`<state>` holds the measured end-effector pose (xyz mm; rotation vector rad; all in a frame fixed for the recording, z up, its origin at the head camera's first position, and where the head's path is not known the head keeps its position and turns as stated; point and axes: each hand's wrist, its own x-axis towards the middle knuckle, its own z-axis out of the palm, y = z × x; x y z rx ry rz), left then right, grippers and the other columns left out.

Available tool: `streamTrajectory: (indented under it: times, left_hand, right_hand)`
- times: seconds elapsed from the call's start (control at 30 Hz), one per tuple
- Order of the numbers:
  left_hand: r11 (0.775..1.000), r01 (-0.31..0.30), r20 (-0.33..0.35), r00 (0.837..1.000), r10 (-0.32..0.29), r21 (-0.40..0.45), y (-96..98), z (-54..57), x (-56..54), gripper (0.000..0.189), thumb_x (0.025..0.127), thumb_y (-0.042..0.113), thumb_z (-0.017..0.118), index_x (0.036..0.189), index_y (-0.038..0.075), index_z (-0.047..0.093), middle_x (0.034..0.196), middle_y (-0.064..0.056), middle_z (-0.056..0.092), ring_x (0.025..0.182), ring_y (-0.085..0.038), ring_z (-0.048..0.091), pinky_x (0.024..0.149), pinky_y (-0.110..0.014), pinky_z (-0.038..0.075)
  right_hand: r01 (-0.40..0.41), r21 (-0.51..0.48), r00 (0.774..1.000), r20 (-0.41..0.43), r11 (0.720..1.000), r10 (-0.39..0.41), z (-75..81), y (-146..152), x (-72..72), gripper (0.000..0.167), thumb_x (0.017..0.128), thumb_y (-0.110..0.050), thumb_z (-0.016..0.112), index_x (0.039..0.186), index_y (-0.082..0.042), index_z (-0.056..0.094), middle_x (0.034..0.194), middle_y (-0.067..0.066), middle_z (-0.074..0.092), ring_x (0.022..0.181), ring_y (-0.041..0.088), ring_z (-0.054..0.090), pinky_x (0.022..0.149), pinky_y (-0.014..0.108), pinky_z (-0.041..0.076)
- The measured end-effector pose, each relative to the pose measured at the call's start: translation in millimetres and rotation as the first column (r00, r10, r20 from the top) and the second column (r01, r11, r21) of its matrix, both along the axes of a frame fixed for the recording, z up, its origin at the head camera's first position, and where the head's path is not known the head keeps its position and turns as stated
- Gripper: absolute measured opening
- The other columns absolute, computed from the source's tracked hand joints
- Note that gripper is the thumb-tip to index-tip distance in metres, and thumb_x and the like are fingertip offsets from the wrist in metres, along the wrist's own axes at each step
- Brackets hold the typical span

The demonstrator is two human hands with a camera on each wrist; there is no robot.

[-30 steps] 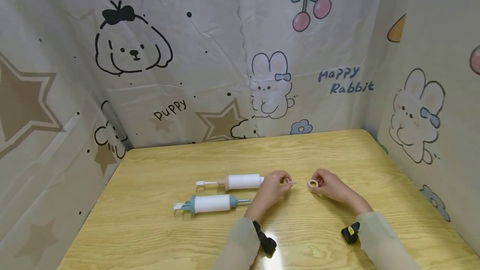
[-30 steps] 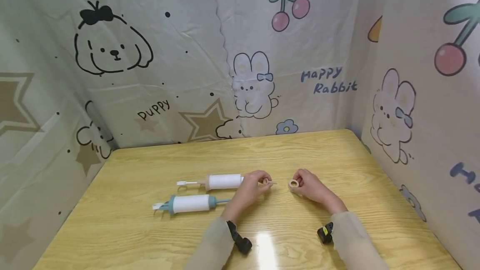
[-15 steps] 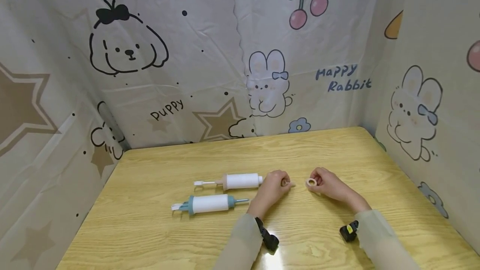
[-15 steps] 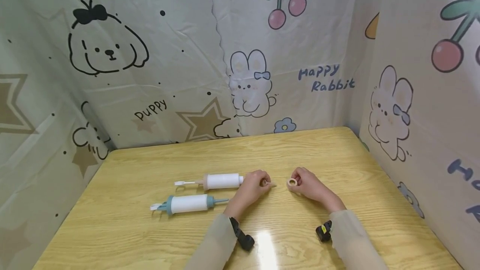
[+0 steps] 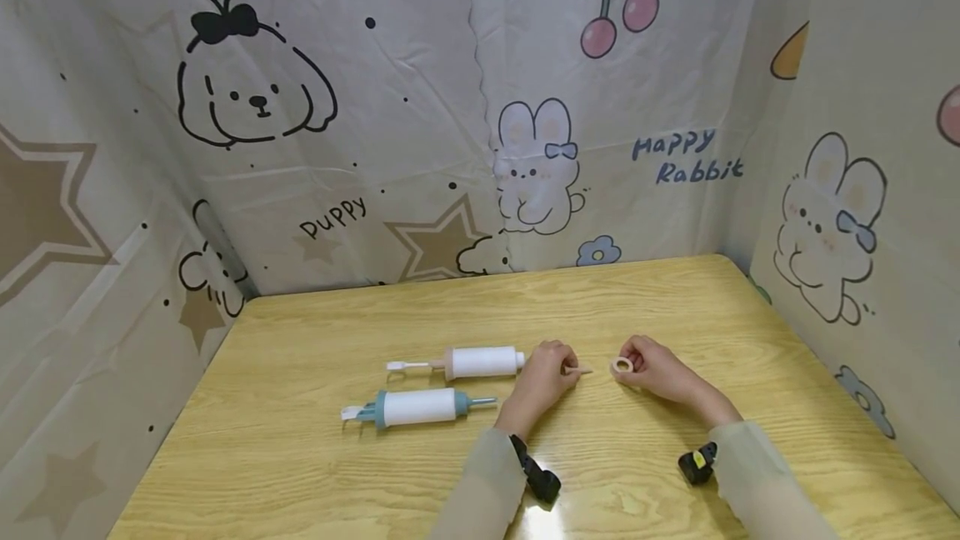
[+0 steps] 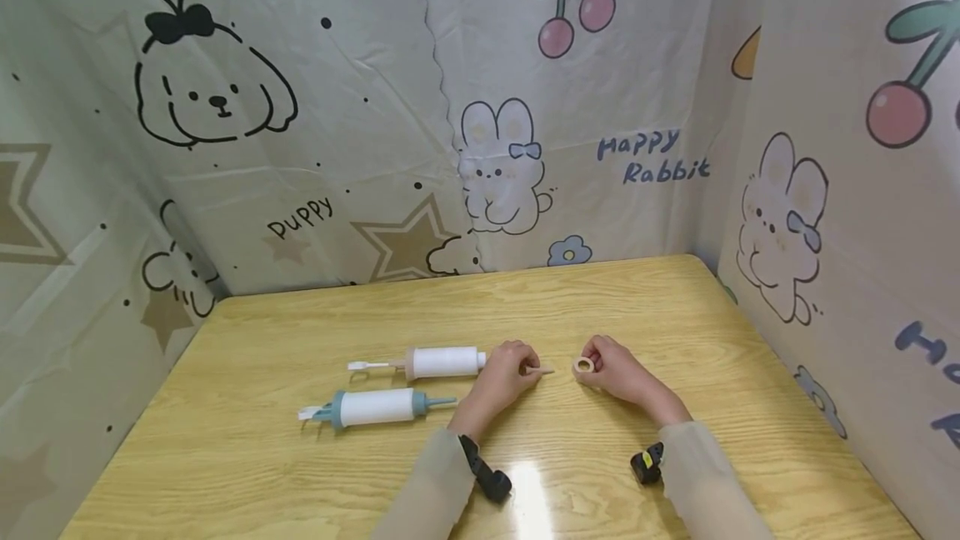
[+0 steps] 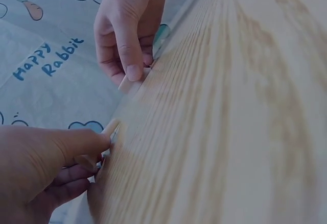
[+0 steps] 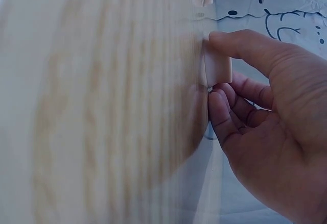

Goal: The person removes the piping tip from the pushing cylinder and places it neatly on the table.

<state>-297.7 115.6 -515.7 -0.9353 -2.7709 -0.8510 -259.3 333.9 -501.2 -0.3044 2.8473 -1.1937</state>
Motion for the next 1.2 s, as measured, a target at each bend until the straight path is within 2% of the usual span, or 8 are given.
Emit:
streamTrajectory:
  times: [0.27, 0.53, 0.6, 0.7, 0.8, 0.9, 1.03, 1.2]
  left_hand:
    - [1.000, 0.010, -0.044, 0.999, -0.010, 0.012, -0.4, -3.1, -1.1, 0.005, 0.086, 0.016, 0.075, 0.085, 0.013, 0.072, 0.079, 0.002, 0.065, 0.070, -0.005, 0.048, 0.059, -0.011, 0.039]
    - [1.000, 0.006, -0.023, 1.000, -0.006, 0.016, -1.5, -3.2, 0.0, 0.006, 0.086, 0.017, 0.075, 0.087, 0.013, 0.071, 0.080, 0.002, 0.063, 0.070, -0.005, 0.047, 0.059, -0.012, 0.039]
    - [1.000, 0.003, -0.010, 1.000, -0.002, 0.012, -1.9, -1.7, 1.7, 0.009, 0.086, 0.018, 0.076, 0.090, 0.012, 0.071, 0.084, 0.001, 0.064, 0.073, -0.006, 0.049, 0.061, -0.012, 0.040]
    - [1.000, -0.008, 0.019, 1.000, 0.008, 0.013, -2.4, 2.4, 5.3, 0.022, 0.087, 0.020, 0.076, 0.105, 0.010, 0.069, 0.100, -0.001, 0.067, 0.080, -0.009, 0.053, 0.066, -0.015, 0.045]
    - [0.999, -0.010, 0.035, 0.999, 0.009, 0.040, -6.6, 9.1, 11.0, 0.042, 0.088, 0.023, 0.074, 0.125, 0.011, 0.060, 0.125, -0.003, 0.063, 0.096, -0.011, 0.059, 0.080, -0.018, 0.052]
    - [0.996, 0.011, 0.013, 1.000, -0.012, 0.090, -12.4, 17.2, 16.8, 0.051, 0.090, 0.023, 0.073, 0.136, 0.011, 0.054, 0.138, -0.004, 0.058, 0.114, -0.016, 0.061, 0.096, -0.025, 0.053]
    - [0.992, 0.025, -0.057, 0.998, -0.018, 0.126, -24.1, 24.4, 21.5, 0.050, 0.090, 0.022, 0.072, 0.136, 0.010, 0.055, 0.138, -0.005, 0.059, 0.125, -0.020, 0.059, 0.104, -0.030, 0.051]
    - [0.993, -0.002, -0.104, 0.994, 0.014, 0.121, -43.0, 25.0, 23.5, 0.048, 0.089, 0.022, 0.073, 0.133, 0.010, 0.057, 0.134, -0.005, 0.062, 0.124, -0.020, 0.060, 0.103, -0.033, 0.052]
  right_hand:
    - [-0.007, 0.007, 1.000, -0.005, 1.000, 0.007, -0.2, 0, 0.3, 0.025, 0.086, -0.009, 0.073, 0.099, 0.003, 0.055, 0.089, 0.010, 0.056, 0.076, 0.010, 0.047, 0.064, 0.018, 0.042]
    - [0.013, 0.006, 1.000, 0.014, 1.000, -0.013, 0.4, -1, 1.8, 0.032, 0.086, -0.013, 0.075, 0.104, 0.005, 0.055, 0.092, 0.010, 0.056, 0.079, 0.013, 0.048, 0.065, 0.018, 0.042]
    - [0.027, 0.012, 0.999, 0.024, 1.000, -0.028, 0.5, -1, 2.3, 0.036, 0.087, -0.017, 0.074, 0.106, 0.006, 0.055, 0.094, 0.012, 0.057, 0.081, 0.014, 0.049, 0.067, 0.019, 0.043]
    - [0.072, 0.033, 0.997, 0.020, 0.997, -0.072, 1.5, 1, 4.1, 0.043, 0.089, -0.025, 0.072, 0.111, 0.007, 0.055, 0.099, 0.014, 0.057, 0.085, 0.016, 0.051, 0.071, 0.023, 0.045]
    - [0.140, 0.059, 0.990, -0.025, 0.988, -0.139, 3.5, 1, 6.1, 0.049, 0.091, -0.031, 0.070, 0.115, 0.009, 0.054, 0.103, 0.017, 0.057, 0.089, 0.020, 0.053, 0.076, 0.029, 0.046]
    - [0.194, 0.062, 0.977, -0.099, 0.979, -0.187, 5.4, -1, 7.0, 0.050, 0.093, -0.030, 0.068, 0.118, 0.011, 0.054, 0.105, 0.020, 0.056, 0.091, 0.024, 0.055, 0.078, 0.034, 0.048]
    - [0.217, 0.040, 0.960, -0.188, 0.975, -0.206, 6.3, -9, 6.8, 0.045, 0.093, -0.024, 0.067, 0.119, 0.010, 0.054, 0.107, 0.021, 0.056, 0.094, 0.028, 0.057, 0.080, 0.036, 0.050]
    - [0.180, 0.006, 0.959, -0.222, 0.984, -0.174, 6.1, -24, 8.4, 0.042, 0.094, -0.022, 0.067, 0.120, 0.008, 0.055, 0.107, 0.020, 0.056, 0.096, 0.028, 0.059, 0.083, 0.041, 0.053]
